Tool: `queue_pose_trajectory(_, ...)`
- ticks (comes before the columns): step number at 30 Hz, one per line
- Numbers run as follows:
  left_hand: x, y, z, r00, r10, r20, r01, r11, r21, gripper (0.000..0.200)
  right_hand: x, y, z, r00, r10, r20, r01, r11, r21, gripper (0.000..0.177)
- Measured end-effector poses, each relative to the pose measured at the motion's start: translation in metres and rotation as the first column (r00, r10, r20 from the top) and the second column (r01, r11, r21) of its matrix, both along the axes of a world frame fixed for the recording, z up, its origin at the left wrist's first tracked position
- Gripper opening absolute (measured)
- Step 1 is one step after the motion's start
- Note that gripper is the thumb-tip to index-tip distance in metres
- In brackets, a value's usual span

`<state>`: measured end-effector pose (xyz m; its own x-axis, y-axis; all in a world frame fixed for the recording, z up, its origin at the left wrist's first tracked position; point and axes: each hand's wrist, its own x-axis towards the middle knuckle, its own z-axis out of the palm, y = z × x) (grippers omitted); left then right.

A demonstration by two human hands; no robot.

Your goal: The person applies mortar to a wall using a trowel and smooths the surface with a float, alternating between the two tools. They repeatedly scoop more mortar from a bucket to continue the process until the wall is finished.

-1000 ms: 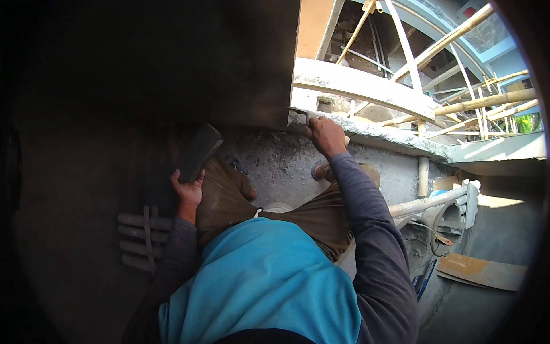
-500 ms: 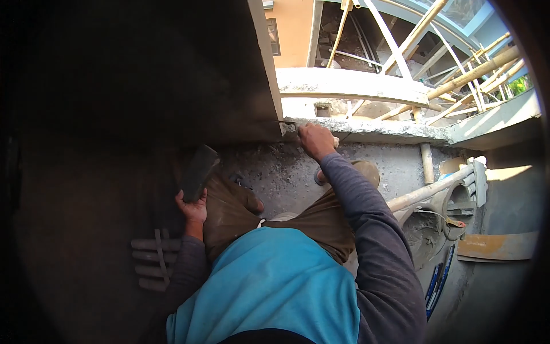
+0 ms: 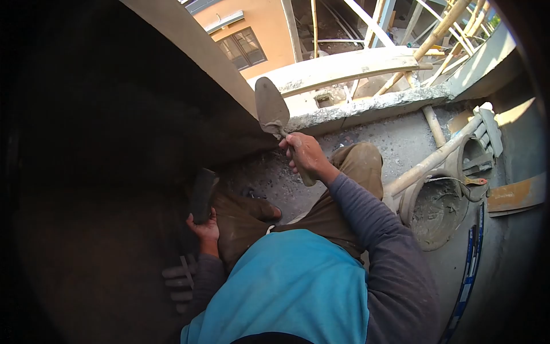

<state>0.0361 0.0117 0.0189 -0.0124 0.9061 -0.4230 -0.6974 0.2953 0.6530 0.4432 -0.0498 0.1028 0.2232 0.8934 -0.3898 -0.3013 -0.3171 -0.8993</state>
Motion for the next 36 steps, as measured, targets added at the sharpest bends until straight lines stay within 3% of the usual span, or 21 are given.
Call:
queue_pose_trajectory(1,-0.002,0.0,-0.001,1.0,-0.014,-0.002,0.014,1.0,0.007,0.044,-0.004,-0.002,-0.005,1.0,-0.013,-0.011,0.013,1.0,0.003,0.035)
queue_pose_trajectory(3,-0.003,0.002,-0.001,0.999,-0.042,-0.012,0.042,0.999,0.018,0.044,-0.013,-0.003,-0.023,0.92,0.004,-0.393,-0.109,0.963,-0.245,0.039)
queue_pose_trajectory(4,-0.003,0.002,-0.001,0.999,-0.034,-0.019,0.034,0.999,0.004,0.044,-0.017,-0.004,-0.028,0.906,0.015,-0.423,-0.132,0.96,-0.248,0.039)
queue_pose_trajectory(14,-0.008,0.004,-0.006,0.997,-0.038,-0.066,0.037,0.999,-0.027,0.045,-0.025,0.013,-0.028,0.889,0.146,-0.434,-0.234,0.96,-0.156,0.044)
queue_pose_trajectory(18,-0.006,0.004,-0.001,0.995,-0.021,-0.1,0.018,0.999,-0.035,0.046,-0.023,0.02,-0.059,0.87,0.123,-0.477,-0.224,0.961,-0.161,0.043)
queue_pose_trajectory(28,-0.011,0.006,-0.004,0.989,-0.036,-0.145,0.03,0.999,-0.041,0.048,-0.016,0.033,-0.147,0.846,-0.059,-0.53,-0.176,0.908,-0.381,0.039)
queue_pose_trajectory(33,0.003,0.003,0.008,0.977,0.03,-0.21,-0.041,0.998,-0.051,0.047,-0.011,0.028,-0.139,0.822,-0.065,-0.565,-0.193,0.902,-0.386,0.038)
queue_pose_trajectory(36,-0.002,0.006,0.006,0.976,0.011,-0.216,-0.025,0.998,-0.062,0.045,-0.01,0.024,-0.105,0.846,-0.026,-0.533,-0.149,0.947,-0.283,0.038)
